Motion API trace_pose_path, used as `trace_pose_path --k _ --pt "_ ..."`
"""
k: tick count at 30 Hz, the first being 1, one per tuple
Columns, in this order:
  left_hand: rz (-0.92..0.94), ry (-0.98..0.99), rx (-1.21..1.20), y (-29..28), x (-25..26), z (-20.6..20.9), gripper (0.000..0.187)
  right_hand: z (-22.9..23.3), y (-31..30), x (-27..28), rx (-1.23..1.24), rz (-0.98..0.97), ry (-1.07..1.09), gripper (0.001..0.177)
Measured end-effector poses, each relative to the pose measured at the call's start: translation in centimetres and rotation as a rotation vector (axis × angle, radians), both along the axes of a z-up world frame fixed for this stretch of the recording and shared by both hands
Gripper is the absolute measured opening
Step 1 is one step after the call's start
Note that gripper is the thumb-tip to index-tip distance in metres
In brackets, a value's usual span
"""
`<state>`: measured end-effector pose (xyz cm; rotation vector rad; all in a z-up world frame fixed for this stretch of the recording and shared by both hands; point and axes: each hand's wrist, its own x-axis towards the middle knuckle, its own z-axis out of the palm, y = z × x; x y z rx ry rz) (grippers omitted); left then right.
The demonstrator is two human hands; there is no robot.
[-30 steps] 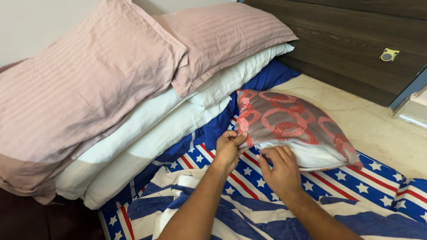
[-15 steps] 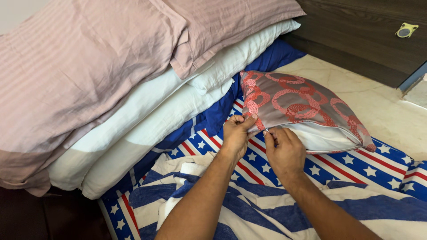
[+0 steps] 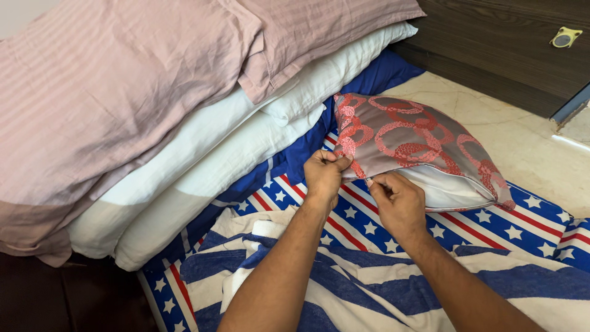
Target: The person inserts a white pillow into a patterned pillowcase, aligns the corners, and zips the case closed. They then repeat the process with a second pillow and a different patterned case.
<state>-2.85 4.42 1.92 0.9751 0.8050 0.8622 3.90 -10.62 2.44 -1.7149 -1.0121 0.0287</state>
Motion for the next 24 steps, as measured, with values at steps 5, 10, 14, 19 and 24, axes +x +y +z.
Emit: trace_pose_path --k 5,10,14,19,24 --pt "0.014 -0.017 -0.009 0.4 0.1 -0.4 0.03 -0.3 -0.1 0.3 -0.015 0.0 0.028 0.009" --pt "-0.105 0.177 0.531 0.5 -1.3 0.9 0.016 -0.3 0.0 0.7 -0.031 -0.009 0.121 0.009" --pt "-0.239 0.338 1.273 -0.5 -4.8 4.6 0.031 -0.1 0.1 1.5 -0.018 0.067 0.293 0.013" --pt "-0.322 0.535 1.563 -1.4 -3.9 4.7 0.029 -0.5 0.1 1.7 -0.045 0.103 0.302 0.015" --pt "-0.256 0.495 1.547 -0.5 -3.2 3.4 0.022 -0.5 0.2 1.7 -0.04 0.109 0.301 0.013"
